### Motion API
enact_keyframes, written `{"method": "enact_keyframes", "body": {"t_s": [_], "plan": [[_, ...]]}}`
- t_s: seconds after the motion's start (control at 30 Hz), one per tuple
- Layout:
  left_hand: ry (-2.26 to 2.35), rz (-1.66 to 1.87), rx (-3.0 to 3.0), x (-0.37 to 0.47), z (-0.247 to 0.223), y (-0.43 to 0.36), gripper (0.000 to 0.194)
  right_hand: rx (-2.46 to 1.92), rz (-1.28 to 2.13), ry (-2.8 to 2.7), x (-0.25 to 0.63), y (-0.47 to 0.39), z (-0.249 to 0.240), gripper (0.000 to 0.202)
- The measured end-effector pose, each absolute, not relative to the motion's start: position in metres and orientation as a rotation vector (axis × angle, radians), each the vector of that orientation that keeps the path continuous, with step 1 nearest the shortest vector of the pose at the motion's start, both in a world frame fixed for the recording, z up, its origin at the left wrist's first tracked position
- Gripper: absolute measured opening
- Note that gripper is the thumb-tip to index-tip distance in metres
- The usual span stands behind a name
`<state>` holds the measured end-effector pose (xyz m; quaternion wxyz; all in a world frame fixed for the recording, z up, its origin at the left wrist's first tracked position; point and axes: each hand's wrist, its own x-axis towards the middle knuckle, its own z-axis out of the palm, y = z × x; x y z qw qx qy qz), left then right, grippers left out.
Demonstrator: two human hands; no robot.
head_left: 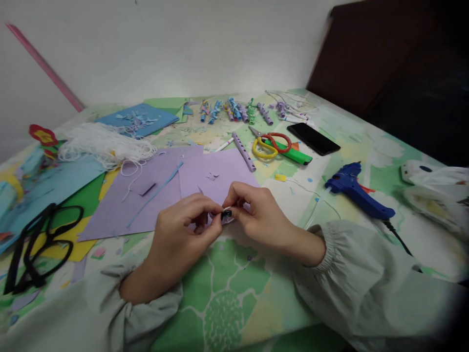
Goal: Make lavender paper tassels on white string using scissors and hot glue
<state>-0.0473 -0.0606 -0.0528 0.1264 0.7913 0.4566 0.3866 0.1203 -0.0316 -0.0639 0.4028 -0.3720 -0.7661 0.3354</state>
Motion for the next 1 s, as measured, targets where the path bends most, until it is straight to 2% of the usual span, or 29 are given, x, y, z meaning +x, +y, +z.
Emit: {"method": "enact_keyframes", "body": {"t_s": [0.2,0.4,0.67,1.0], "plan": [[1.306,1.091,2.256,-0.047,-0.050,-0.059,0.009,-0.962,0.783,-1.950,0.121,-0.031,-0.062,0.021],[1.241,0.947,2.166,-0.054,-0.049,-0.053,0.006,-0.956,0.941,-1.846,0.127,-0.025,-0.061,0.016],[1.291,0.924,2.077,-0.056,-0.047,-0.053,0.009,-0.905,1.131,-1.786,0.130,-0.021,-0.056,0.012],[1.345,0.935,1.744,-0.055,-0.045,-0.050,0.006,-0.797,1.188,-1.835,0.135,-0.019,-0.046,0.018]]}}
